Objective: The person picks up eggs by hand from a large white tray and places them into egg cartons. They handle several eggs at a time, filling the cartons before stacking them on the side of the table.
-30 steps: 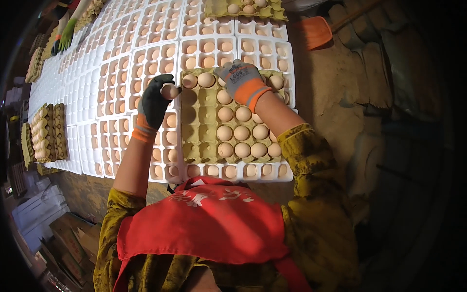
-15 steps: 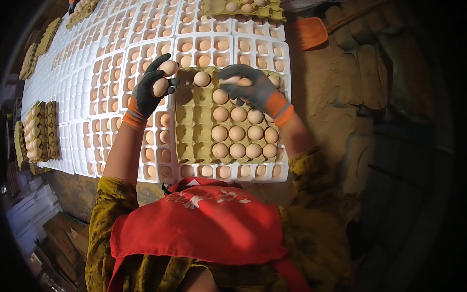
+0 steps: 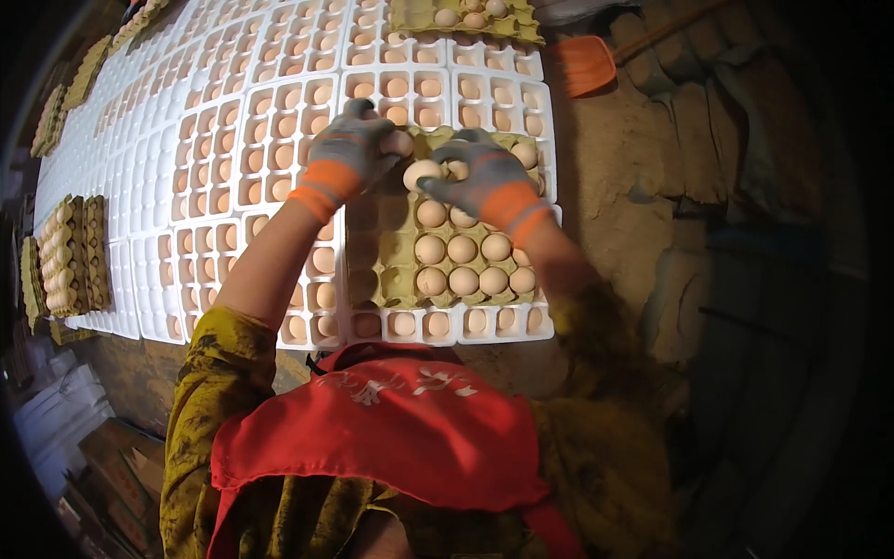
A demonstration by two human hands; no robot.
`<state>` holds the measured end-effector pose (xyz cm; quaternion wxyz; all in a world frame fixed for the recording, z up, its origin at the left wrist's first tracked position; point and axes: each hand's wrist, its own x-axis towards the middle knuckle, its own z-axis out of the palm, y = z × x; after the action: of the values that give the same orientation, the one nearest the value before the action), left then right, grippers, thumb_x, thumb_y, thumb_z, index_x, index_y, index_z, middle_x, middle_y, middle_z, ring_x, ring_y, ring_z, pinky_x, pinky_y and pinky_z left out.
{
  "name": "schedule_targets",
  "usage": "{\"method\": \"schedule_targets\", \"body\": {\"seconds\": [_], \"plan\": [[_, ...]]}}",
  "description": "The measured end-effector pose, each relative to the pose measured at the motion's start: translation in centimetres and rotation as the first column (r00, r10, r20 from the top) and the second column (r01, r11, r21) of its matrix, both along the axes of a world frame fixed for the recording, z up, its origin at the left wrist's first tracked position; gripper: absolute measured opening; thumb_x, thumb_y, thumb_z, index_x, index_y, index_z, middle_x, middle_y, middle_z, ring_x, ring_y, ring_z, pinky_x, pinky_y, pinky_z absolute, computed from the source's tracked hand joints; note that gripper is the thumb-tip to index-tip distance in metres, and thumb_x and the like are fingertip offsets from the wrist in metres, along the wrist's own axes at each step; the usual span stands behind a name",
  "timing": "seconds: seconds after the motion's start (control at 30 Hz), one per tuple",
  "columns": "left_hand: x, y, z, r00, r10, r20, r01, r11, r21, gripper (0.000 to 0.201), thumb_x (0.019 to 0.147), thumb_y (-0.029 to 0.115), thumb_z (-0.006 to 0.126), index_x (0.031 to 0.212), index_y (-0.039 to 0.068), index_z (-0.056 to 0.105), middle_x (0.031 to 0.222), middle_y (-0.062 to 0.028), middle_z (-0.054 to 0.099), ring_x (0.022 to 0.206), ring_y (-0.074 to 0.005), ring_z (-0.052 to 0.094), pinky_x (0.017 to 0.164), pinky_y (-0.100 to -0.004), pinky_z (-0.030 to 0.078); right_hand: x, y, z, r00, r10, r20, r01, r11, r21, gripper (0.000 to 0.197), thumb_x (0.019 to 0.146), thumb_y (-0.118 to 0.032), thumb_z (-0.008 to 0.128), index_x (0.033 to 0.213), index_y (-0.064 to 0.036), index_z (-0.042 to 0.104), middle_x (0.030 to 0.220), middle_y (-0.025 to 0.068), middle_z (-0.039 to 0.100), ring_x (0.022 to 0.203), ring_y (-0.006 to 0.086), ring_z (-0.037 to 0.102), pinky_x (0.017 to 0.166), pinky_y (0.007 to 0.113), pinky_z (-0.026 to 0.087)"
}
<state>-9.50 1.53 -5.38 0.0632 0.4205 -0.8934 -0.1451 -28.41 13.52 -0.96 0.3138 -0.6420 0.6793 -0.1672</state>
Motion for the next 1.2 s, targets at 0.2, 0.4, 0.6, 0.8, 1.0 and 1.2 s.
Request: {"method": "schedule_targets", "body": {"seconds": [0.2, 0.4, 0.6, 0.8, 1.0, 1.2], "plan": [[10.3, 1.3, 0.3, 0.293, 0.885, -0.361, 0.728, 0.038, 0.684, 0.062, 0.102, 0.059, 0.046, 0.138, 0.008, 0.055, 0.116, -0.0091, 0.068, 0.083, -0.0166, 0.066, 0.063, -0.0256, 0.055, 3.4, 6.1, -0.3, 0.269, -0.33, 0.905, 0.171, 0.941, 0.292, 0.043, 0.102, -0.032, 0.054, 0.127, 0.0021, 0.061, 0.098, 0.0058, 0.063, 0.072, 0.0113, 0.058, 0.064, 0.026, 0.047], [19.5, 4.0, -0.5, 0.121, 0.972, -0.203, 0.888, -0.014, 0.46, 0.064, 0.101, 0.059, 0.049, 0.137, 0.008, 0.056, 0.13, -0.0163, 0.063, 0.097, -0.0289, 0.068, 0.073, -0.0351, 0.063, 13.5, 7.3, -0.2, 0.491, -0.235, 0.839, 0.075, 0.971, 0.228, 0.045, 0.103, -0.034, 0.049, 0.127, 0.0028, 0.061, 0.084, 0.0032, 0.061, 0.068, 0.0088, 0.054, 0.061, 0.025, 0.044], [35.5, 5.7, -1.9, 0.055, 0.97, -0.239, 0.644, 0.148, 0.75, 0.065, 0.101, 0.059, 0.048, 0.143, 0.01, 0.052, 0.135, -0.016, 0.062, 0.093, -0.0236, 0.069, 0.061, -0.0293, 0.057, 23.3, 9.9, -1.5, 0.44, -0.456, 0.774, 0.085, 0.879, 0.47, 0.041, 0.097, -0.033, 0.062, 0.119, 0.0013, 0.062, 0.087, 0.0054, 0.064, 0.071, 0.0105, 0.059, 0.065, 0.027, 0.049], [52.2, 9.4, -1.6, -0.052, 0.972, -0.229, 0.378, 0.231, 0.896, 0.056, 0.105, 0.049, 0.046, 0.142, 0.007, 0.051, 0.131, -0.0145, 0.064, 0.082, -0.0176, 0.063, 0.062, -0.026, 0.051, 32.5, 11.5, -5.7, 0.938, -0.2, 0.283, 0.178, 0.979, 0.099, 0.039, 0.083, -0.025, 0.078, 0.115, -0.0056, 0.067, 0.105, 0.0131, 0.066, 0.089, 0.0249, 0.067, 0.074, 0.04, 0.056], [61.7, 11.7, -2.2, -0.03, 0.891, -0.454, 0.065, 0.455, 0.888, 0.051, 0.104, 0.038, 0.053, 0.139, 0.001, 0.054, 0.119, -0.0138, 0.066, 0.081, -0.0151, 0.061, 0.063, -0.0269, 0.051, 39.1, 9.9, -4.7, 0.946, -0.075, -0.316, 0.069, 0.997, -0.031, 0.039, 0.082, -0.025, 0.077, 0.12, -0.0178, 0.069, 0.135, 0.0161, 0.057, 0.114, 0.0378, 0.062, 0.095, 0.046, 0.053], [61.7, 14.1, -3.6, 0.581, 0.68, -0.447, -0.597, 0.729, 0.334, 0.045, 0.082, 0.012, 0.081, 0.125, 0.006, 0.067, 0.124, -0.014, 0.059, 0.093, -0.022, 0.066, 0.076, -0.0335, 0.058, 48.2, 3.5, -4.8, 0.86, -0.087, 0.502, 0.152, 0.984, -0.09, 0.035, 0.091, -0.015, 0.07, 0.125, -0.0104, 0.069, 0.128, 0.0143, 0.064, 0.12, 0.0332, 0.06, 0.1, 0.04, 0.05]]}}
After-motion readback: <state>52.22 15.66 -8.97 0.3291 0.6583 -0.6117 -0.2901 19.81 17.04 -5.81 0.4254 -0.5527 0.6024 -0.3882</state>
